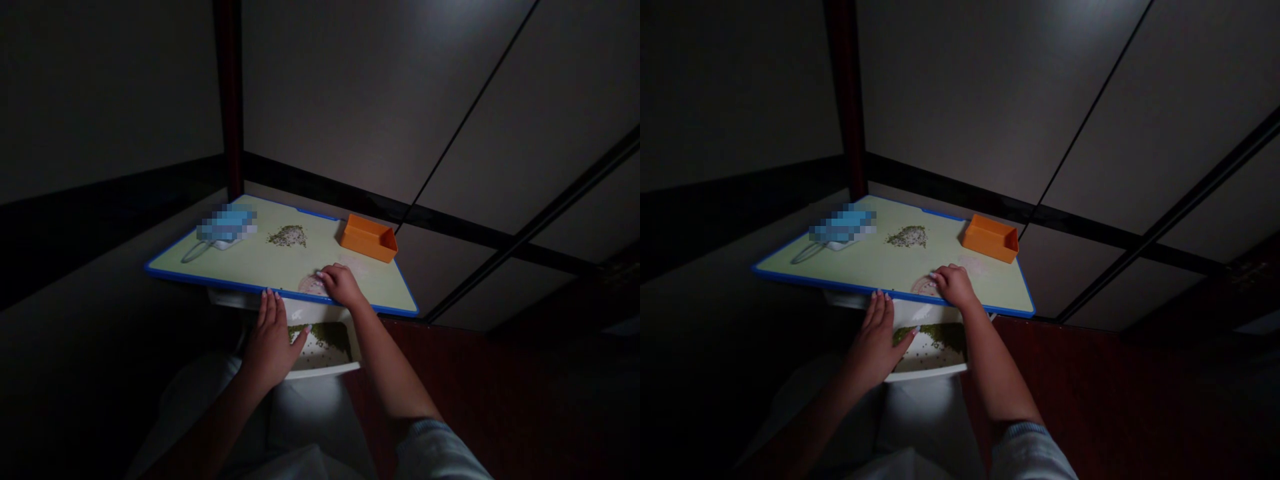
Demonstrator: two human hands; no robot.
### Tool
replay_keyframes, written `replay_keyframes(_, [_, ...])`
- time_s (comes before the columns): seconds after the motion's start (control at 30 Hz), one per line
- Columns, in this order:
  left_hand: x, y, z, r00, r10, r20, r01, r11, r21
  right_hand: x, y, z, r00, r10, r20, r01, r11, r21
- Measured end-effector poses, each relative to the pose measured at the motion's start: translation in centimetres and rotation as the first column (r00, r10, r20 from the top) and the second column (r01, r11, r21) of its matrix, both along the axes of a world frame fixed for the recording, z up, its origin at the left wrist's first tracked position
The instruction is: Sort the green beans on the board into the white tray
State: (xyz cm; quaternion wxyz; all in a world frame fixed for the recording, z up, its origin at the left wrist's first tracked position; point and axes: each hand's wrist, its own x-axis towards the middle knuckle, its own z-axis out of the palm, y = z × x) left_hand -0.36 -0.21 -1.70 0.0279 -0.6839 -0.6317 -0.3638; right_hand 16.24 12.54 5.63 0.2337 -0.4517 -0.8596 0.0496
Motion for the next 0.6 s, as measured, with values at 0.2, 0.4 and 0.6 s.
replay_keyframes(0.2, [-0.8,-0.2,0.2,1.0,0.018,-0.01,-0.018,1.0,-0.022,-0.2,0.1,-0.4,0.99,0.04,-0.135,-0.042,0.999,-0.014])
replay_keyframes(0.4, [-1.7,-0.2,0.0,0.999,0.041,-0.006,-0.041,0.999,-0.004,-1.5,-0.1,0.1,0.993,-0.053,-0.107,0.058,0.997,0.044])
replay_keyframes(0.6, [-2.2,-0.4,-0.1,0.998,0.057,-0.004,-0.057,0.998,-0.005,-3.6,-0.4,0.8,0.995,-0.096,0.004,0.095,0.993,0.071])
